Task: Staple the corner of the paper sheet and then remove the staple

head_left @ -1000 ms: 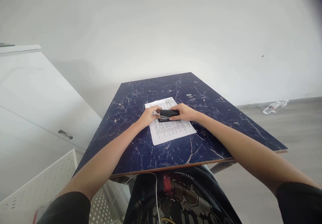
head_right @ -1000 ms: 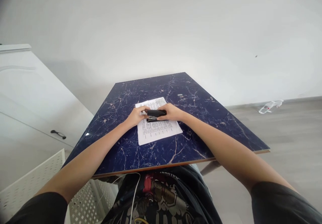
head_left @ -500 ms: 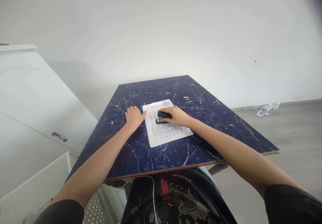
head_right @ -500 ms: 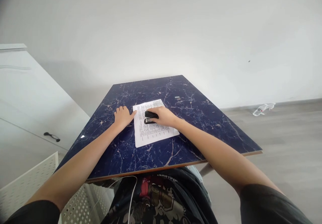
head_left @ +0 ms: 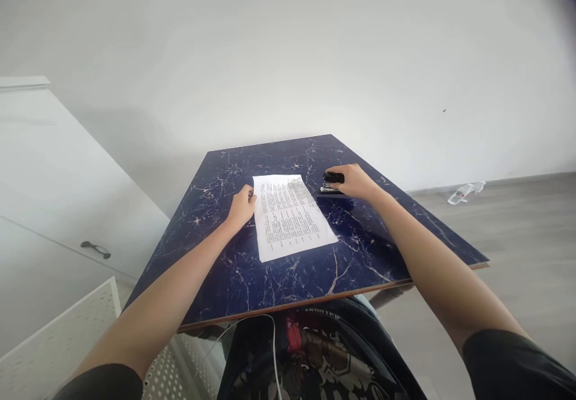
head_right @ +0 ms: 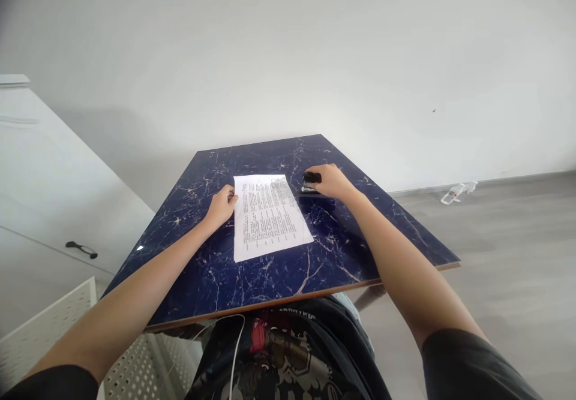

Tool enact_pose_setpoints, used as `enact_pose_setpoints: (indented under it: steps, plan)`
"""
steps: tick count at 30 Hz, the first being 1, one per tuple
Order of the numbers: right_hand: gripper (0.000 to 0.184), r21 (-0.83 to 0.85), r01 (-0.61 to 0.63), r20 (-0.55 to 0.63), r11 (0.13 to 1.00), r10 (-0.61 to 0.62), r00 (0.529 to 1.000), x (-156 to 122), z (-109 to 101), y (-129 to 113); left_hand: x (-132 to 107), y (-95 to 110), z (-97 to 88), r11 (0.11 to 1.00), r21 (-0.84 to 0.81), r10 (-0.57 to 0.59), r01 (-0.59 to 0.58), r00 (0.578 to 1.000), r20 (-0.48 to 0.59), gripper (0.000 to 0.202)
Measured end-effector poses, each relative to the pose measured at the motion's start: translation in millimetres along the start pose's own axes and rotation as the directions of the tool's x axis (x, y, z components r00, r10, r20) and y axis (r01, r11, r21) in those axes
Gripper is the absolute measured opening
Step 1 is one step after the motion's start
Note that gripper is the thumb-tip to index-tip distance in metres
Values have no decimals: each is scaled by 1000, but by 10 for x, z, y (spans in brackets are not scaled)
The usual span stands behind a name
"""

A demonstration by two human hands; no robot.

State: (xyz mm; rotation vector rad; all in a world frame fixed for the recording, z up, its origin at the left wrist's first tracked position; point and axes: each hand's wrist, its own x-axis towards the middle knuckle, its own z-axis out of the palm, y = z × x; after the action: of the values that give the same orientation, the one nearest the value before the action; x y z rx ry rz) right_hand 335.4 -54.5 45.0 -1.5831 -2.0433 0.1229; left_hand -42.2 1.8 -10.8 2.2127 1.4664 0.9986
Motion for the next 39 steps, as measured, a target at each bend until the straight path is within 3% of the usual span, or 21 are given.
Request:
enact_pose_setpoints:
  steps: [3,6,8,12,14,16,22,30,34,39]
  plan:
    - [49,-35,12,86,999,-9,996,7,-5,84,2,-12,-17,996,-85,9,-11,1000,-28,18]
    - [43,-11,61,156,998,-59,986,3,-1,31,3,-12,-39,989,-145,-3,-3,999,-41,42]
    - [41,31,49,160,998,-53,986,4,10,-23,7,-8,-44,986,-165,1,-9,999,-47,43]
    - [68,-16,-172,75,985,173,982,35,101,-80,-7,40,-41,985,-168,38,-29,998,50,20]
    - [78,-107,-271,68,957,279,958,58,172,-99,-31,88,-45,983,-180,56,-38,994,94,24]
    - [78,-178,-293,89,939,312,946,76,237,-130,-59,140,-52,978,-203,78,-56,991,106,35]
    - [70,-189,-238,97,953,259,961,85,307,-266,-80,208,-46,957,-280,103,-75,991,87,43]
    - [64,-169,-196,97,966,215,972,96,330,-355,-20,47,10,882,-472,35,-11,998,44,48]
    - [62,-141,-202,97,969,217,971,93,338,-383,-22,60,0,881,-473,28,-5,999,41,47]
    - [59,-124,-182,116,975,196,974,87,377,-458,-78,218,-16,917,-398,62,-30,996,68,44]
